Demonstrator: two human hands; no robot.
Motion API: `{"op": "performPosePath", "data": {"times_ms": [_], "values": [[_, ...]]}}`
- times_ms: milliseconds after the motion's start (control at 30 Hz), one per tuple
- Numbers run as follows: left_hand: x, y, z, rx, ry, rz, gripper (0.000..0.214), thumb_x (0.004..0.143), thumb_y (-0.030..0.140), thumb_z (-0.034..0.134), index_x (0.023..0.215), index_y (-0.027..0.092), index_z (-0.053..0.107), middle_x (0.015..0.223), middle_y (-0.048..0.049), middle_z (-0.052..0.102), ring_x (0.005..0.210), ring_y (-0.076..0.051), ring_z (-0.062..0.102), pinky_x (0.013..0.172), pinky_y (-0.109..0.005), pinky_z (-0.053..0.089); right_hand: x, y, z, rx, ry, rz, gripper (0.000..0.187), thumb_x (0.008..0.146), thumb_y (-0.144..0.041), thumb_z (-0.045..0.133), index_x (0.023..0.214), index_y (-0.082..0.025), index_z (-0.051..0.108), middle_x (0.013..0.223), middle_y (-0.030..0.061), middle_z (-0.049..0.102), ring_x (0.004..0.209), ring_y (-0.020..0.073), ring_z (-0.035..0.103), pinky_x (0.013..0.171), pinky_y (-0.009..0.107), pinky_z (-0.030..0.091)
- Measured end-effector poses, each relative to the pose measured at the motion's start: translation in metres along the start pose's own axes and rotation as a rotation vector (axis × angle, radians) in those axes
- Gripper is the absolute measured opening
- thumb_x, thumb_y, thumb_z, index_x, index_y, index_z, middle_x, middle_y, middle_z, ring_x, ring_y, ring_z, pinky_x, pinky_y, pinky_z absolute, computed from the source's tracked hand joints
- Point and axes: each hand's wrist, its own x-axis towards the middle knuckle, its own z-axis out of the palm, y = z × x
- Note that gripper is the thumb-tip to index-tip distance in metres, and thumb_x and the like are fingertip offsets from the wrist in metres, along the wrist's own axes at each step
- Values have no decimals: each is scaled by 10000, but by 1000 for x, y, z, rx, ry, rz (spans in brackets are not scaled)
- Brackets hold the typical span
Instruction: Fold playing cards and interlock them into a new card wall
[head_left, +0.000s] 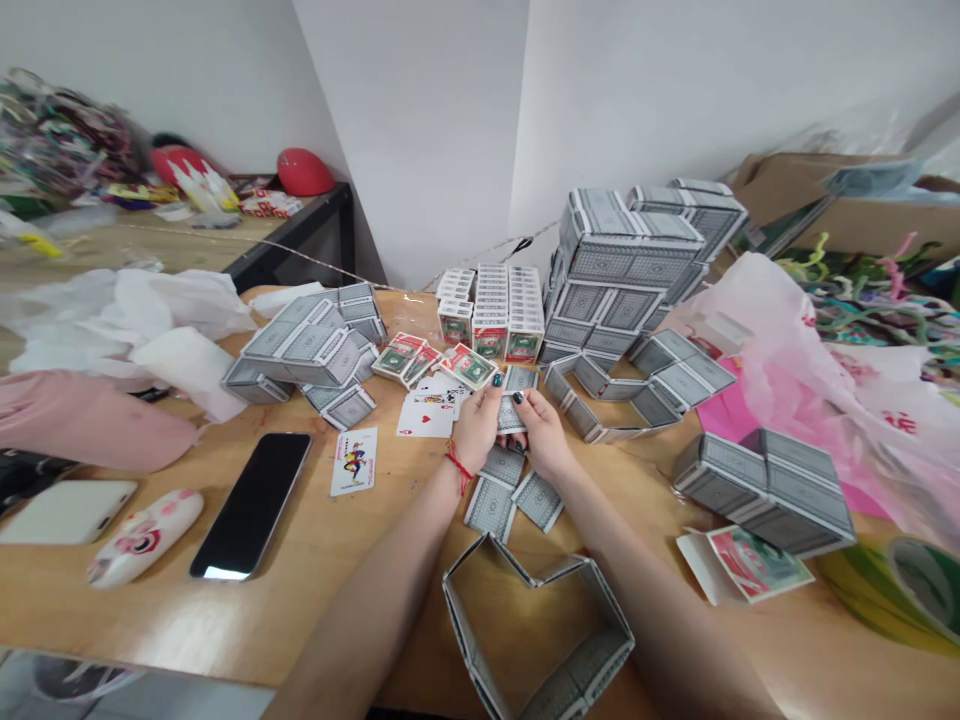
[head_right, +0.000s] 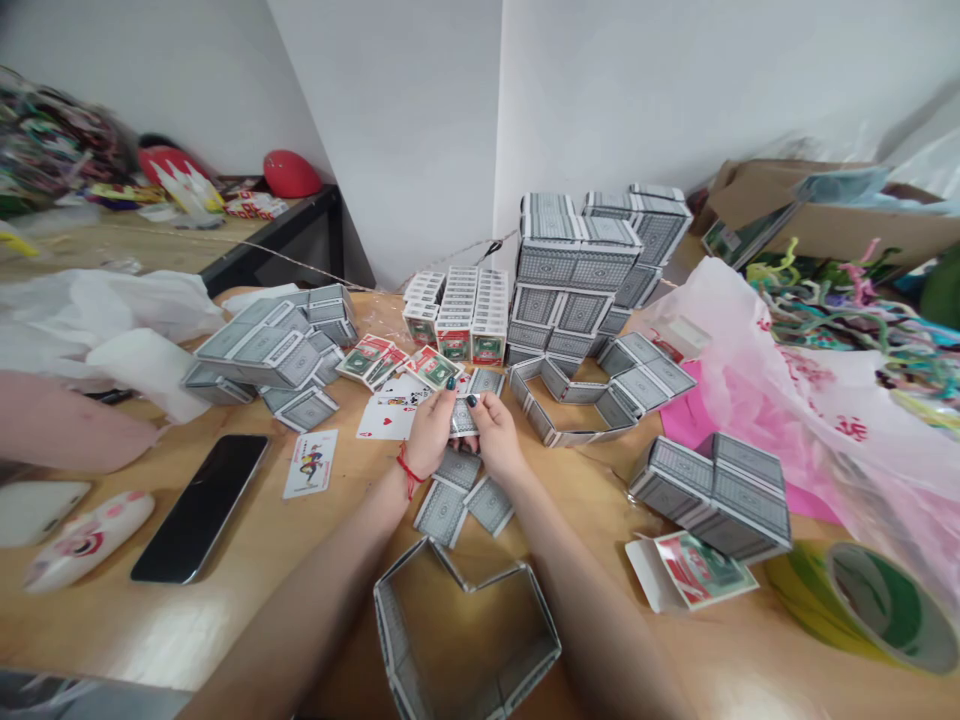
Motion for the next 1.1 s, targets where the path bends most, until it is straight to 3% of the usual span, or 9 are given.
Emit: {"op": "performPosePath", "data": {"times_ms": [300,467,600,833,1000,1100], "values": [[3,-6,-2,136,-33,39,353,776,494,446,643,171,500,402,17,519,309,-110,458,312,-205,293,6,5,-11,-55,42,24,319,752,-509,520,706,-202,448,378,-83,442,284,80,371,305,198,247],[3,-7,-5,326,44,134,370,779,497,434,599,177,482,398,25,476,350,-102,456,352,-200,274,6,1,-12,-182,23,20,336,755,-523,503,682,-200,452,379,-79,436,295,76,375,304,192,265],[1,-6,-5,450,127,203,352,767,467,461,570,176,486,417,31,450,384,-87,438,375,-196,254,7,2,-12,-263,86,4,331,754,-531,497,693,-208,455,381,-82,424,287,79,374,287,192,264],[0,-4,0,162,17,74,346,764,486,460,615,175,493,399,38,467,332,-93,433,338,-201,284,9,5,-9,-64,70,43,338,746,-520,519,661,-204,438,352,-89,405,265,74,342,282,195,241],[1,-1,2,-56,43,-1,358,743,504,484,619,169,464,381,64,408,288,-67,366,299,-192,246,8,5,0,37,65,55,333,734,-513,535,662,-205,430,341,-100,371,264,65,303,292,197,242],[2,1,3,-120,57,-28,403,735,545,472,594,169,436,394,64,393,298,-55,345,304,-191,244,7,5,6,50,132,32,341,714,-513,552,649,-203,427,361,-98,365,279,57,281,293,195,232]]}}
